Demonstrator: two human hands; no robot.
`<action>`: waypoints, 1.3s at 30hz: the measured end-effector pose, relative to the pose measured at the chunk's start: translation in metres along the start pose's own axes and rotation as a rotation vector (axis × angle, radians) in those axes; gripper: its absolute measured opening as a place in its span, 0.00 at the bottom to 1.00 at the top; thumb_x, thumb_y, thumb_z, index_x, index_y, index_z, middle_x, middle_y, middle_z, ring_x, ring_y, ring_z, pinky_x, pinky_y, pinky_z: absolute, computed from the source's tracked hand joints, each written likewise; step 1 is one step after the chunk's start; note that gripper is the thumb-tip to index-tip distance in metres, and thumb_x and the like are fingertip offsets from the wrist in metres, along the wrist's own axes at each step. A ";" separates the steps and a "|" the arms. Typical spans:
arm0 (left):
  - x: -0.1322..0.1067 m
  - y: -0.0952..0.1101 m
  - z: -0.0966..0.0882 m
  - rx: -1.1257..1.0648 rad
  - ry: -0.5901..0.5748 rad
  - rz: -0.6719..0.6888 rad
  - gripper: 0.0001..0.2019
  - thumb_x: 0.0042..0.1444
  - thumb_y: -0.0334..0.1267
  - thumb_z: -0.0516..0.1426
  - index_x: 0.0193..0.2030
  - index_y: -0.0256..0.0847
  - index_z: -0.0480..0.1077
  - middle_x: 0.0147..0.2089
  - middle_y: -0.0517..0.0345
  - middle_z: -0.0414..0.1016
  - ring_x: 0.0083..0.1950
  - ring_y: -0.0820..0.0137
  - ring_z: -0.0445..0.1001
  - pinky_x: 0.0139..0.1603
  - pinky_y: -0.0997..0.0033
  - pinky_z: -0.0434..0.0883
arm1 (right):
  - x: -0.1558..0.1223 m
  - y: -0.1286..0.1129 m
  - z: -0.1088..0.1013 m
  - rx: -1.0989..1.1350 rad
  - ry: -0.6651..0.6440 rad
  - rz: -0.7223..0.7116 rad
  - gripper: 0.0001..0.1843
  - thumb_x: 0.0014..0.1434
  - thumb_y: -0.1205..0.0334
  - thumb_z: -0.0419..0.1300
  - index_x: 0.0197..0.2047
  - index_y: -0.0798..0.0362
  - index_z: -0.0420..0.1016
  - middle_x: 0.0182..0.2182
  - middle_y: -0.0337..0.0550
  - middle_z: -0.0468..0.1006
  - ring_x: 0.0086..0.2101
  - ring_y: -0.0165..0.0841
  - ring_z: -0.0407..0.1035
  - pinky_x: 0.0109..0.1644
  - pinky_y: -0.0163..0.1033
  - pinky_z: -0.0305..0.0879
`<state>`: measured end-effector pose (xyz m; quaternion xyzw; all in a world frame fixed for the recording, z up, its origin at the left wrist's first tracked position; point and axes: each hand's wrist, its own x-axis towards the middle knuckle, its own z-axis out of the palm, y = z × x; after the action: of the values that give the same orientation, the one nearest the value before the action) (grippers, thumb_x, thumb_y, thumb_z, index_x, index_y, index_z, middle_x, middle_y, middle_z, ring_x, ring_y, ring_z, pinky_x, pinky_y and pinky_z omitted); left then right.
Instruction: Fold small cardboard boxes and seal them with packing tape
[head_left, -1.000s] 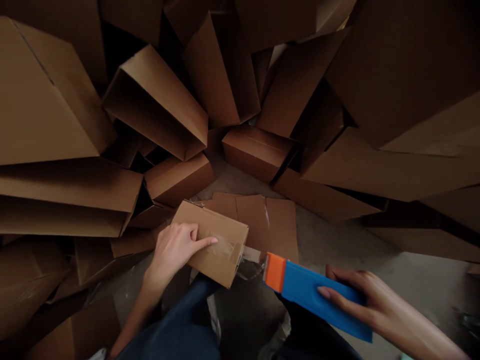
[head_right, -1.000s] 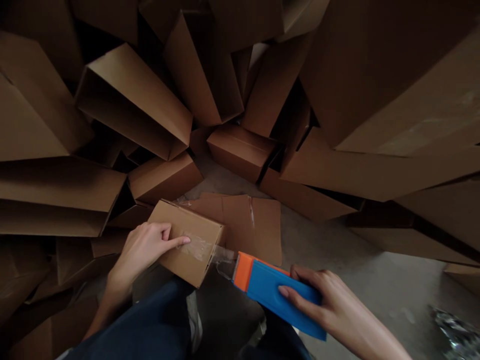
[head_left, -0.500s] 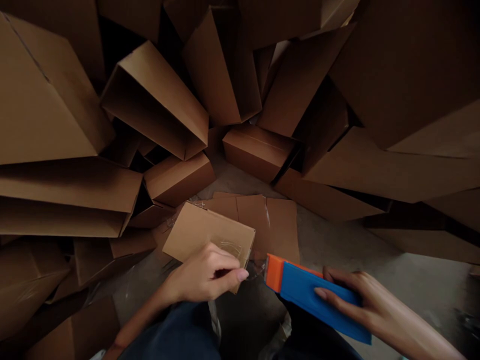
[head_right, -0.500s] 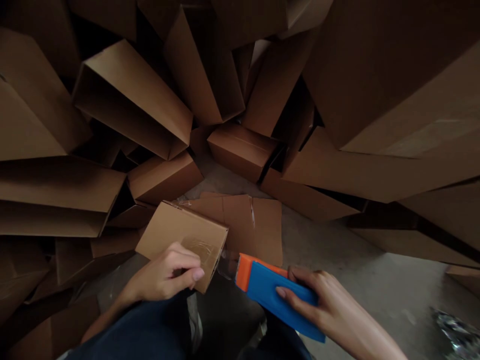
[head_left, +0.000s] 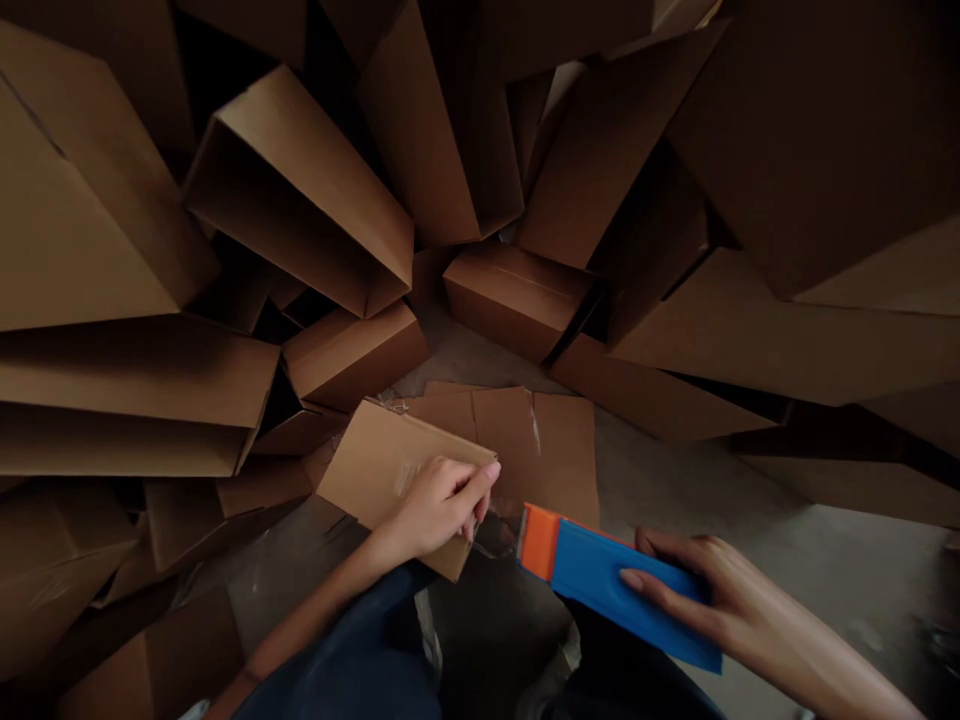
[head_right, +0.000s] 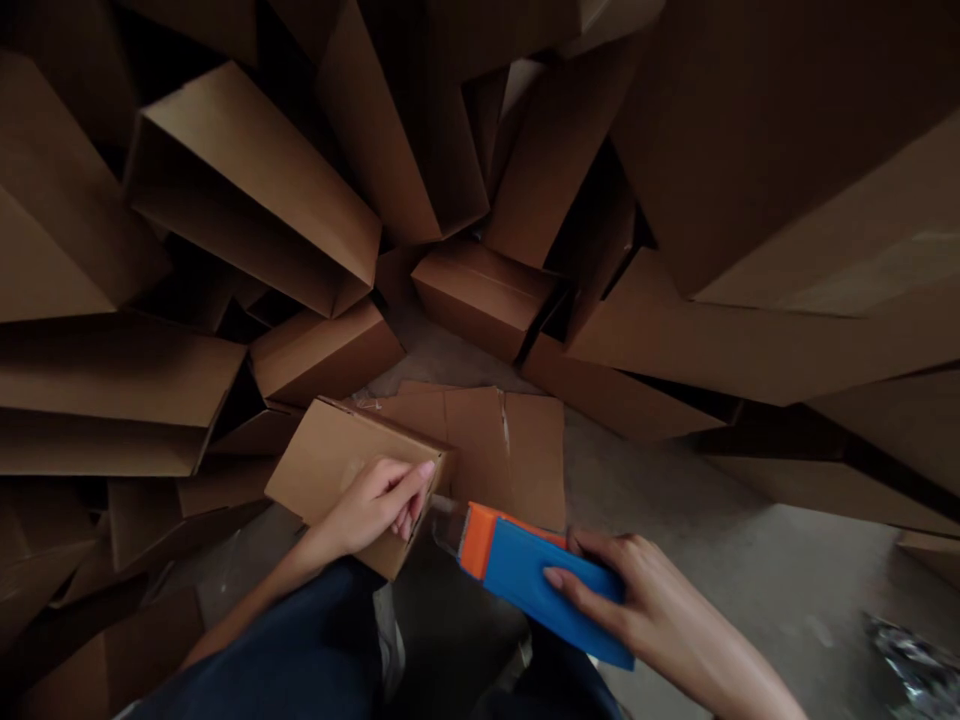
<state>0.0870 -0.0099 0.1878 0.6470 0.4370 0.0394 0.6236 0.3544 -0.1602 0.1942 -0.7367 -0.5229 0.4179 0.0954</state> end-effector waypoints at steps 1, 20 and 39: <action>0.000 0.001 0.001 0.026 0.028 0.003 0.31 0.66 0.58 0.45 0.19 0.40 0.65 0.13 0.63 0.65 0.16 0.75 0.67 0.23 0.76 0.63 | 0.001 0.000 0.000 0.003 -0.002 -0.001 0.33 0.52 0.27 0.54 0.43 0.43 0.82 0.37 0.45 0.84 0.38 0.41 0.78 0.43 0.40 0.77; -0.003 0.004 -0.026 -0.724 0.213 0.173 0.25 0.63 0.53 0.48 0.19 0.42 0.52 0.16 0.68 0.47 0.15 0.78 0.53 0.19 0.75 0.55 | 0.008 0.013 0.009 0.059 -0.113 -0.028 0.27 0.56 0.33 0.56 0.48 0.41 0.80 0.42 0.39 0.84 0.43 0.41 0.77 0.46 0.38 0.75; 0.008 -0.013 0.003 0.973 0.231 0.455 0.28 0.70 0.46 0.45 0.72 0.39 0.49 0.73 0.51 0.56 0.75 0.61 0.47 0.74 0.52 0.42 | 0.029 0.013 0.011 0.199 -0.292 -0.071 0.22 0.59 0.38 0.56 0.35 0.48 0.78 0.32 0.40 0.80 0.34 0.36 0.73 0.38 0.37 0.68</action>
<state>0.0866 -0.0093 0.1720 0.9303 0.3193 0.0376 0.1765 0.3584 -0.1449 0.1648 -0.6363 -0.5129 0.5664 0.1058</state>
